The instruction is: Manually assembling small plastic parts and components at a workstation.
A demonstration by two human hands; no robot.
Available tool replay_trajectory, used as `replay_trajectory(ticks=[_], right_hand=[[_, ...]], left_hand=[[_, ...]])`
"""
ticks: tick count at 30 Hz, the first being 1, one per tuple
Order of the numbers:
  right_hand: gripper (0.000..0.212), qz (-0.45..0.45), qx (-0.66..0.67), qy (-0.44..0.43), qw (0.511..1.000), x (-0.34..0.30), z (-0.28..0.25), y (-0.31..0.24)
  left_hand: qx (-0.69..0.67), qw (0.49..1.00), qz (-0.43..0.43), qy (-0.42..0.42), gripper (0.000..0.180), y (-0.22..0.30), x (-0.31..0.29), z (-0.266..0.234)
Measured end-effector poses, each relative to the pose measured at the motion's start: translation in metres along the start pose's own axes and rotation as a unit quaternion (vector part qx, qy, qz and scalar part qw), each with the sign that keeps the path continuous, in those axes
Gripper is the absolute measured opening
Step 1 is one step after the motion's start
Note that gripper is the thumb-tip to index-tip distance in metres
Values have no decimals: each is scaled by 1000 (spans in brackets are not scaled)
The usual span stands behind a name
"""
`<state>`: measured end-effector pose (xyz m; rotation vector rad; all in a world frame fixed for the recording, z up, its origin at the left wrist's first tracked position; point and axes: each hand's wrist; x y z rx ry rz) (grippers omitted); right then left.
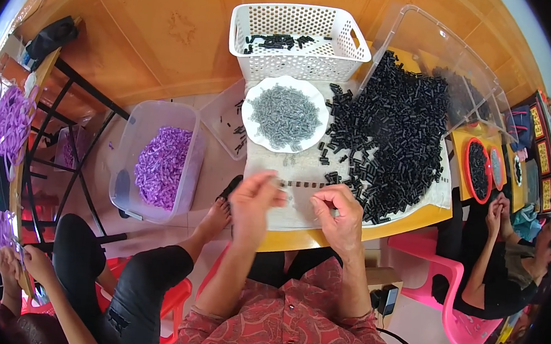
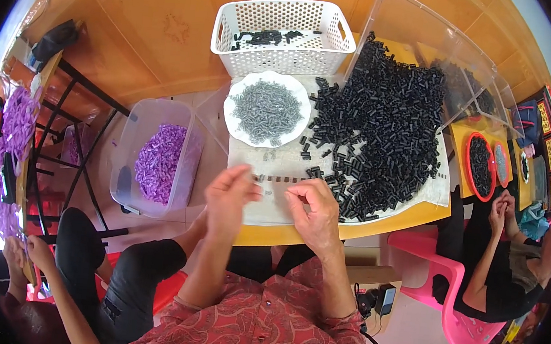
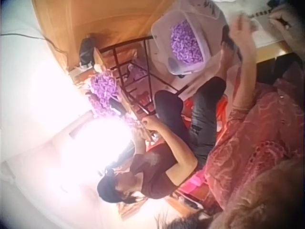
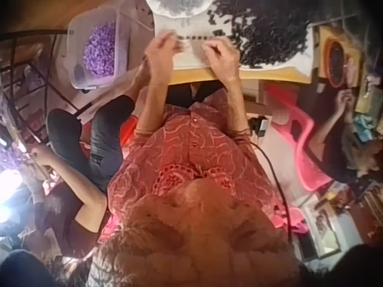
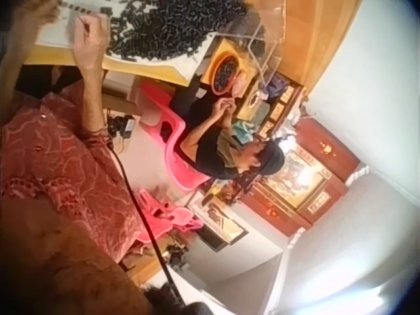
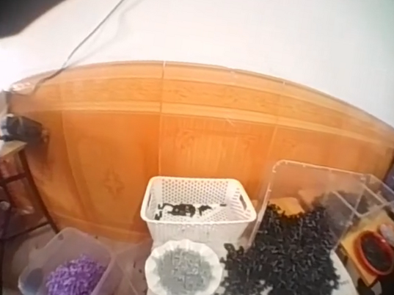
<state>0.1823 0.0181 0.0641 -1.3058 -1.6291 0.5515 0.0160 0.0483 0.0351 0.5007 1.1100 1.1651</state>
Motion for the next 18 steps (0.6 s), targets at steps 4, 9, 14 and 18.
replay_trajectory(ticks=[4, 9, 14, 18], right_hand=[[11, -27, -38, -16, 999, -7, -9, 7], [9, -64, -59, -59, 995, -22, -16, 4], [12, -63, -80, -54, 993, -26, -20, 9], [9, -38, -109, -31, 993, -22, -22, 15]], left_hand=[[-35, 988, 72, 134, 18, 27, 44, -46], [-17, 983, 61, 175, 19, 49, 152, -94], [-1, 980, 106, 170, 24, 64, 152, -59], [-3, 982, 146, 115, 21, 62, 86, -22]])
Point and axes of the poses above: each hand's wrist, its own x-axis towards the middle knuckle, its own z-axis out of the palm, y = z × x, and after that the axes turned 7 degrees about -z, right-handed
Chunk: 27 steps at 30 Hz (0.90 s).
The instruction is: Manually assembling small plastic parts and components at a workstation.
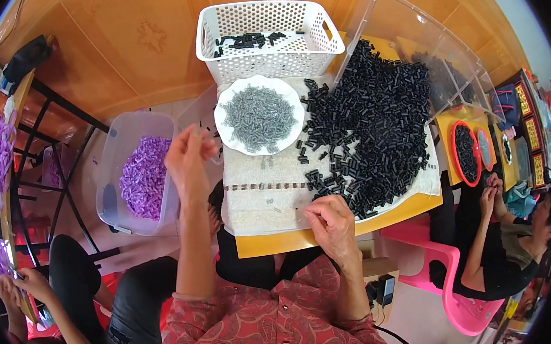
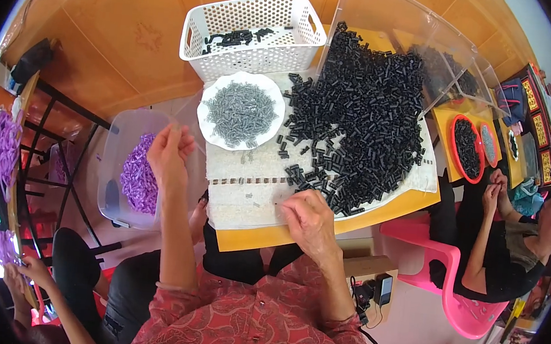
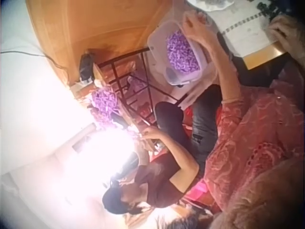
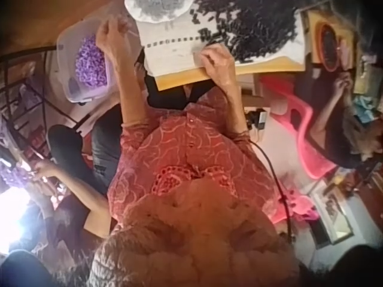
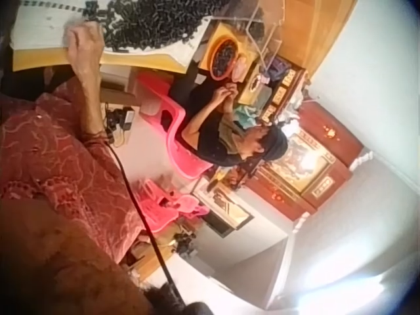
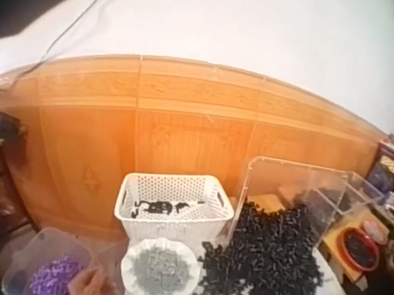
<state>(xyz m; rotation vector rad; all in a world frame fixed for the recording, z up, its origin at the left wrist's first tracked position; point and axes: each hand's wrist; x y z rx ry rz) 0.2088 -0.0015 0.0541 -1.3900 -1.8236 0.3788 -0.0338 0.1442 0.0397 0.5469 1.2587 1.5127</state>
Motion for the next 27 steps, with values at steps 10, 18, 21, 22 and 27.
replay_trajectory(ticks=[10, 18, 21, 22, 27], right_hand=[[12, 13, -150, 107, 983, 30, -9, 34], [24, 3, -267, 20, 963, 65, -1, 50], [18, -1, -261, 11, 965, 66, 0, 51], [12, 0, -248, 29, 968, 66, 0, 50], [7, 19, -58, 37, 997, 51, 1, 20]], left_hand=[[72, 976, -104, -177, 20, -36, -115, 14], [73, 966, -138, -208, 20, -53, -127, 11], [78, 964, -144, -211, 20, -54, -126, 11], [78, 964, -144, -209, 20, -54, -126, 11], [44, 962, -159, -219, 22, -56, -122, 13]])
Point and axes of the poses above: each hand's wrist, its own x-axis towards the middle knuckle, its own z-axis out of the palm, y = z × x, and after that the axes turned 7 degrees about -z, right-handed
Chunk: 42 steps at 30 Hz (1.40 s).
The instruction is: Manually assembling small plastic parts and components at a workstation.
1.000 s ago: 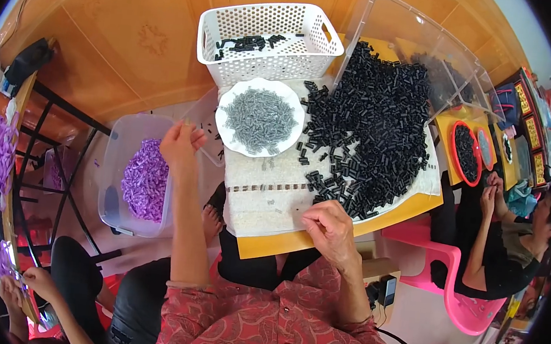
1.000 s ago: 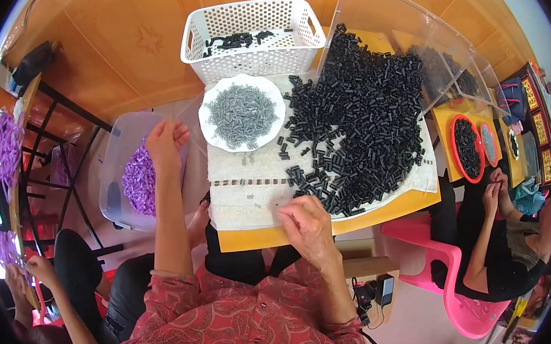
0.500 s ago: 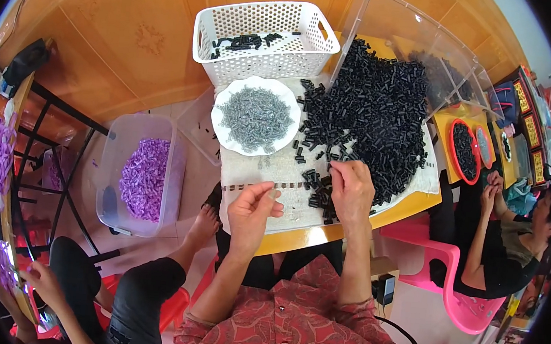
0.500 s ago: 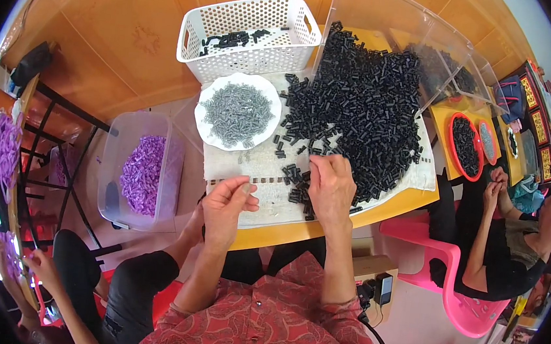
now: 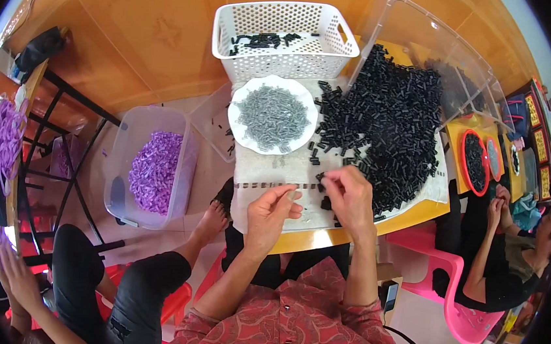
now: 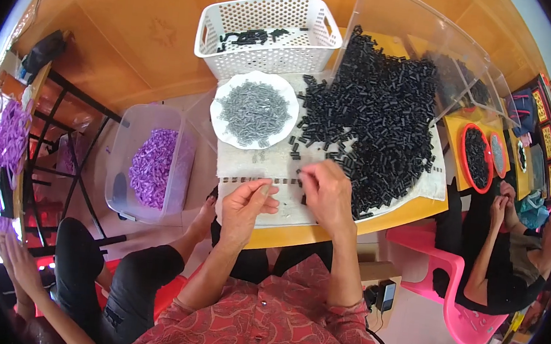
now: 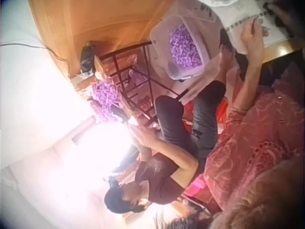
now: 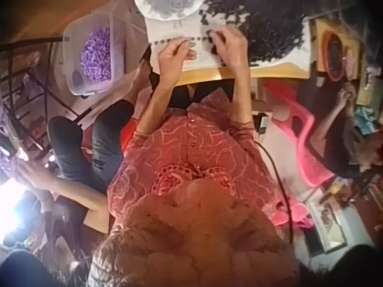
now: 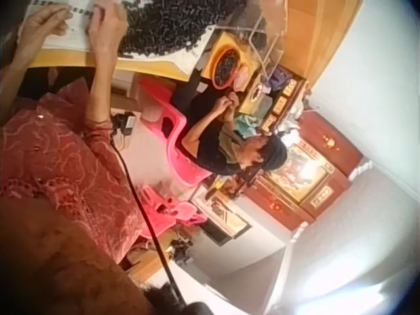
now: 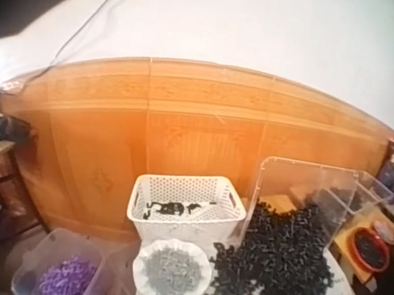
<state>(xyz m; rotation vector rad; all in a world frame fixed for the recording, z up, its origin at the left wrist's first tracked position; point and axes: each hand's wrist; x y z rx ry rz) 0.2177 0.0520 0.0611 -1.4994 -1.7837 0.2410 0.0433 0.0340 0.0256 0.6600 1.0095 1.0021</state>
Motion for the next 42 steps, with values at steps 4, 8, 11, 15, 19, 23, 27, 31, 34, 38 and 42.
replay_trajectory(ticks=[4, 8, 11, 15, 19, 23, 27, 31, 34, 38, 42], right_hand=[[14, -12, 110, -77, 991, -14, 7, -24], [18, -4, 141, -72, 987, -18, 19, -36], [23, -75, 125, -83, 986, -17, 23, -49], [19, -85, 125, -85, 985, -28, 24, -51], [13, -93, 107, -61, 988, -34, 20, -40], [10, -44, 12, 4, 999, -25, 11, -22], [11, -23, -31, 39, 998, -22, 7, -6], [12, -25, -55, 51, 997, -16, 9, 2], [12, -18, -77, 53, 995, -10, 11, 5], [10, 13, -124, 21, 992, -2, 19, 9], [14, 54, -164, -8, 985, 7, 28, 4]], left_hand=[[-26, 1000, 2, -16, 21, 0, 1, 2], [19, 999, 14, -44, 17, 3, 1, -18], [46, 999, -1, -20, 16, 19, 1, -37], [33, 997, 6, 68, 16, 41, 4, -57], [4, 992, 5, 124, 15, 46, 5, -70], [12, 987, -3, 160, 16, 55, 15, -81], [73, 972, 13, 222, 21, 61, 64, -106], [35, 966, 81, 242, 25, 76, 125, -131], [13, 960, 103, 261, 26, 83, 130, -120], [19, 963, 132, 234, 25, 77, 93, -86], [61, 970, 125, 201, 23, 61, 52, -54]])
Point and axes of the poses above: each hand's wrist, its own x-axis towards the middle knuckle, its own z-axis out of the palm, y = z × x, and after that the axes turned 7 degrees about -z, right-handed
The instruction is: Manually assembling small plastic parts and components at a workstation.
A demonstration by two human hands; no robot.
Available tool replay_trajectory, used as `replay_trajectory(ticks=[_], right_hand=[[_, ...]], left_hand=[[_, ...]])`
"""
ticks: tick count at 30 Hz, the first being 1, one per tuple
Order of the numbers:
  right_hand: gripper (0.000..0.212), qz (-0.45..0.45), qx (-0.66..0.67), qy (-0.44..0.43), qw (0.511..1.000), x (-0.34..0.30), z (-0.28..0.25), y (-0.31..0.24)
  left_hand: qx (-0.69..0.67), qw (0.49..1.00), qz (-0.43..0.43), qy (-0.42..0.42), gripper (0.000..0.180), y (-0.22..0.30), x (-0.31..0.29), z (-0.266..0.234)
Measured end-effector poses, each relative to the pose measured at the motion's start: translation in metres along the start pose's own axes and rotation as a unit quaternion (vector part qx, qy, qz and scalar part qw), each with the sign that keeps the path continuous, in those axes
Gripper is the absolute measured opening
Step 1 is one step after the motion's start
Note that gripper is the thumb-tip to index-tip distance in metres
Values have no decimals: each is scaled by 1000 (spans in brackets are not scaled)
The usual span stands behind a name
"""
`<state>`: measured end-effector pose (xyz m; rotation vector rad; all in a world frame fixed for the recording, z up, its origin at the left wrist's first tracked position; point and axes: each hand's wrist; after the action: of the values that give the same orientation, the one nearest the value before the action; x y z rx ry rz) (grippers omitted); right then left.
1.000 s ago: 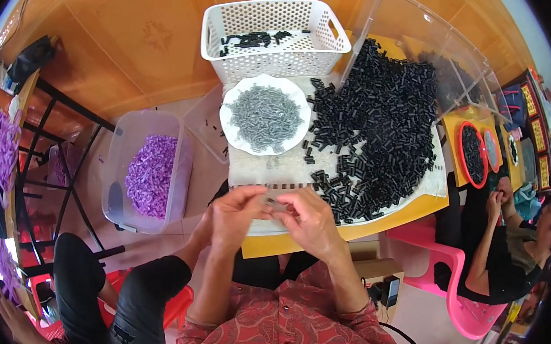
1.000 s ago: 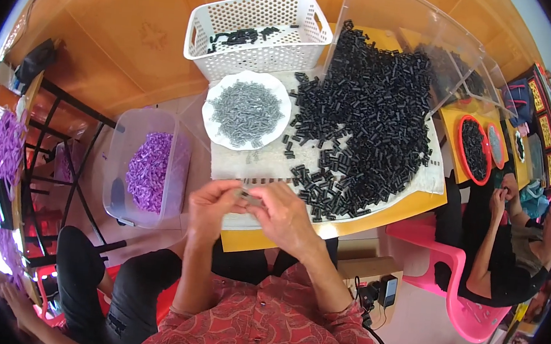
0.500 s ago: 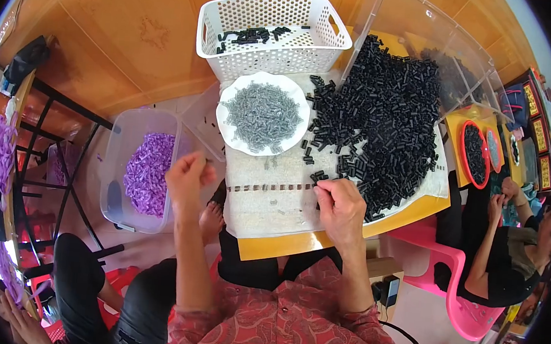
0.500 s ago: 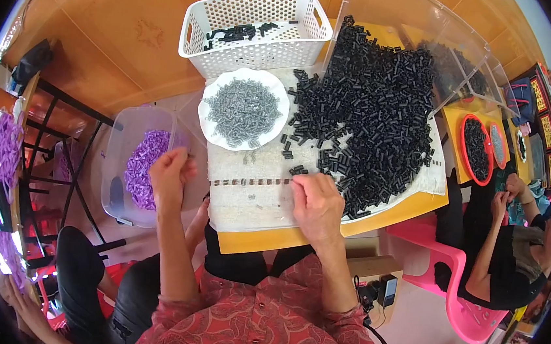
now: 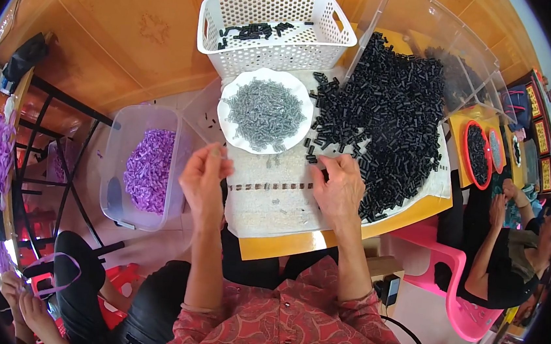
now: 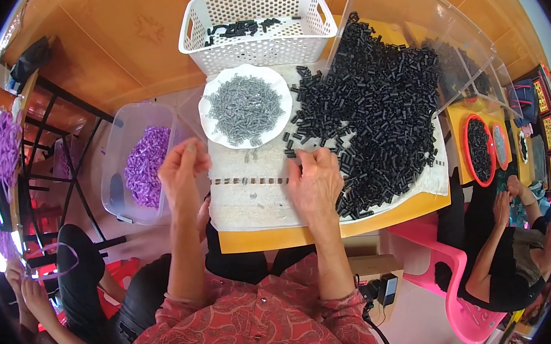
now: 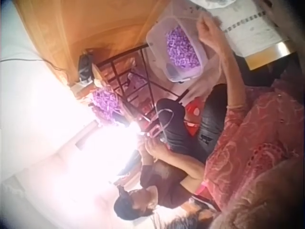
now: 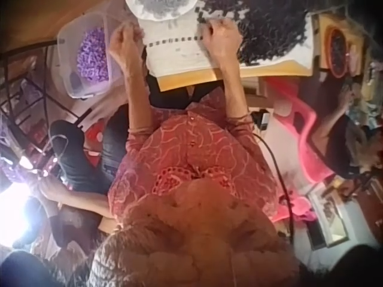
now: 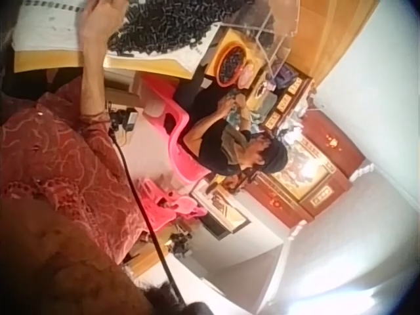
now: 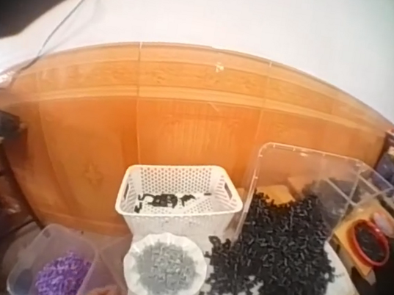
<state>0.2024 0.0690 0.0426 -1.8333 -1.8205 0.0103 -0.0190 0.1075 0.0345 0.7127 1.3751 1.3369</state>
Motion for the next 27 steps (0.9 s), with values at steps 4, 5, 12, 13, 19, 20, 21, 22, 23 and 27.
replay_trajectory(ticks=[4, 5, 12, 13, 19, 20, 21, 22, 23, 27], right_hand=[[17, 18, 14, -20, 1000, 1, 10, 1], [17, 25, 24, -23, 999, 2, 10, 1], [15, 26, 32, -13, 999, 0, 11, 1], [15, 31, 43, -20, 998, 0, 11, 2], [14, 12, 115, 6, 993, -3, 10, 3], [15, 1, 155, 29, 987, -6, 9, 3], [15, 0, 156, 28, 987, -9, 8, 2], [16, 9, 197, 31, 980, -12, 5, 1], [17, 19, 237, 35, 971, -15, 2, -1], [17, 64, 348, 22, 935, -24, -13, -15]], left_hand=[[-15, 998, 6, -54, 21, -10, -33, 8], [-22, 998, -1, -67, 20, -15, -38, 9], [1, 991, -49, -122, 21, -25, -63, 15], [0, 991, -48, -122, 21, -26, -65, 16], [24, 988, -63, -141, 19, -25, -73, 18], [22, 987, -63, -149, 19, -26, -73, 18], [19, 986, -63, -156, 19, -27, -73, 18], [19, 986, -63, -155, 19, -28, -74, 18], [6, 983, -69, -172, 19, -30, -74, 19], [-15, 975, -93, -203, 19, -32, -78, 24]])
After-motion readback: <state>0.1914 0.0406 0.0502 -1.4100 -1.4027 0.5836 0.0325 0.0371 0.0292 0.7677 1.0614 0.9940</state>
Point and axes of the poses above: each hand's wrist, its own x-axis towards the middle knuckle, its own z-axis out of the palm, y = z × x, and after that the axes turned 7 degrees about -z, right-handed
